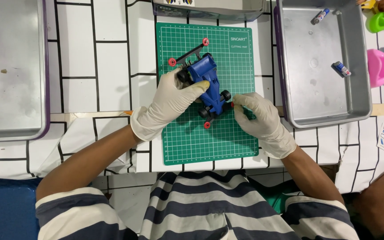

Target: The person assembles a blue toy car on a green cutting mat. They attach red wheels to the car's axles and use a blue screwdriver to tighten the screws on the wheels.

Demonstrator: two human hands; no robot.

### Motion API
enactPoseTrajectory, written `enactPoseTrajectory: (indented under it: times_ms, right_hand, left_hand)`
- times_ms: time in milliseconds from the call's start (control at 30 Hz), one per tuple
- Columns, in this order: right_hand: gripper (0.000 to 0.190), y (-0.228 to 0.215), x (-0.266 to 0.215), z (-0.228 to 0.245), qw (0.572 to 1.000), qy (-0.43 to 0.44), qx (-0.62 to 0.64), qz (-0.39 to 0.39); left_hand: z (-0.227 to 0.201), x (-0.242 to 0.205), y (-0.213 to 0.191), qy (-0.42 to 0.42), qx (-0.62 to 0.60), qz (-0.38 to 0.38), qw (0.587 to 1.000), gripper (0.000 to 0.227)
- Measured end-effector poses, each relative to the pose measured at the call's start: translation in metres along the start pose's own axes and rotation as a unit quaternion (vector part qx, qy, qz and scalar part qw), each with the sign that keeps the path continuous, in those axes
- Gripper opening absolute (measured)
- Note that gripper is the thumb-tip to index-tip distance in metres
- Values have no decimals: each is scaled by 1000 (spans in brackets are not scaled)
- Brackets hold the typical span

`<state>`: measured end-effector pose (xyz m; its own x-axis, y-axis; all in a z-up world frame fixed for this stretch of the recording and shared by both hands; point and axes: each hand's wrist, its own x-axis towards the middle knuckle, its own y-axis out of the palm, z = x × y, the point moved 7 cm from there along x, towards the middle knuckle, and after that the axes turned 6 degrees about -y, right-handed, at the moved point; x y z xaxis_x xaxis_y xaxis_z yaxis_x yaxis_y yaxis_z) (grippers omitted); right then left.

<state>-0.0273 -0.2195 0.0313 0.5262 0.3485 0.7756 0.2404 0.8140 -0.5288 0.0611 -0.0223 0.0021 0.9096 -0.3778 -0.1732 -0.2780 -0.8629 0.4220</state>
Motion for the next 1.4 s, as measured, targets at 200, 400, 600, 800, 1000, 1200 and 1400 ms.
enactPoseTrajectory:
  times_ms: [200,400,600,800,1000,1200,1400]
  right_hand:
    - [25,-1,13,3,994,88,-67,-10]
    - [27,0,11,1,990,115,-80,-30]
    - [27,-5,14,-2,988,125,-90,-35]
    - [28,2,14,-3,988,134,-80,-16]
    - [26,3,7,-12,983,162,-82,-2]
    - [28,8,-2,-15,984,153,-92,6]
    - [28,15,-14,-22,969,199,-132,64]
  left_hand:
    - [18,2,-6,-66,-65,17,996,51]
    - [36,4,-6,-149,-272,-45,950,58]
    - [19,-3,1,-139,-272,-57,951,51]
    - [26,0,1,-160,-266,-56,949,61]
    - [39,10,-7,-160,-279,-53,945,60]
    - [28,4,-2,-179,-278,-60,942,60]
    - [3,0,7,-117,15,-74,990,60]
